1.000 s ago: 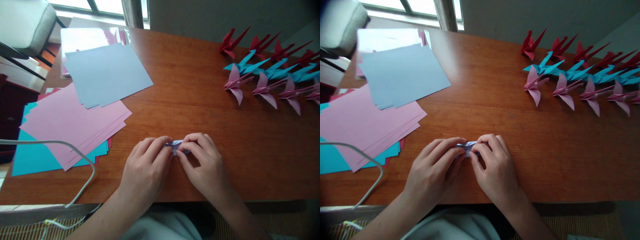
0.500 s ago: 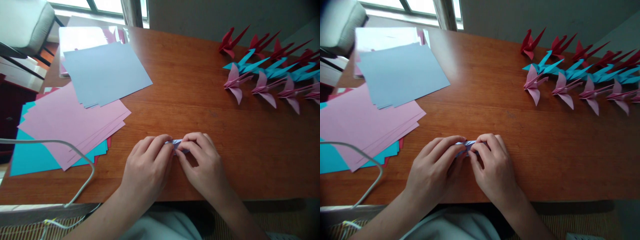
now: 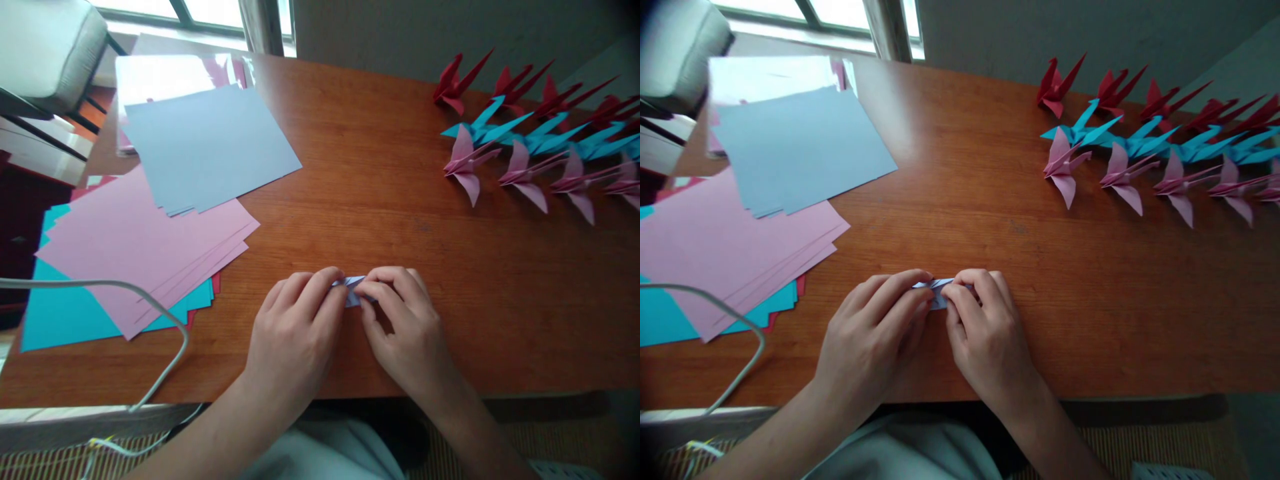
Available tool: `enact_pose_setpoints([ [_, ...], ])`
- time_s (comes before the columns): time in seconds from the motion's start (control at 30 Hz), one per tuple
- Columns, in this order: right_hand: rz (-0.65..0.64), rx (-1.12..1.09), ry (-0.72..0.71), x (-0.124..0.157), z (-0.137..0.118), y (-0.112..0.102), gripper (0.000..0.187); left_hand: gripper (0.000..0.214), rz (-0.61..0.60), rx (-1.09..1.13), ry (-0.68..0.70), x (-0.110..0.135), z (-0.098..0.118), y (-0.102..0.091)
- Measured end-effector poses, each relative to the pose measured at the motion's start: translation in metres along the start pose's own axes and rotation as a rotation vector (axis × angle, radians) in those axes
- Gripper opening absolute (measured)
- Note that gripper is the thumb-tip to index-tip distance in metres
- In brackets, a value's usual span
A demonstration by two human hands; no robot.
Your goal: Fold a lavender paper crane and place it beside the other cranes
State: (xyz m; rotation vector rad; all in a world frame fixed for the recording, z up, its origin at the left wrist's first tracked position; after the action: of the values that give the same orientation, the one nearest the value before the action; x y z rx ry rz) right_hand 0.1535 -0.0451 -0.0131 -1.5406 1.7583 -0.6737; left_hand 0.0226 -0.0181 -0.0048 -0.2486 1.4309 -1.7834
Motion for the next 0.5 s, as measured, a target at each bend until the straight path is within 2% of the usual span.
enact_pose_setpoints([
  [0.27,0.011,0.004,0.028,0.0025,0.0057,-0.0023,0.03,0.013,0.007,-0.01,0.002,0.0009,-0.0002,0.0001],
  [0.5,0.033,0.048,0.057,0.0002,0.0005,0.0007,0.006,0.015,0.015,-0.015,0.011,0.0003,0.0002,0.0],
])
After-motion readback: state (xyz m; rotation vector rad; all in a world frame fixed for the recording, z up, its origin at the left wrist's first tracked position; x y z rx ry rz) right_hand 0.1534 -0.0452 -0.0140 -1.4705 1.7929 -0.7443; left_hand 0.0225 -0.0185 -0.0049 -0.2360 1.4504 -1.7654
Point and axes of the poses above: each hand's wrist, its own x-axis away from the middle knuckle, its own y-axis out of the palm, z = x × y, the point moved 6 cm from there along -x, towards the middle knuckle, and after that the axes turned 7 degrees about y, right-handed, at the moved point
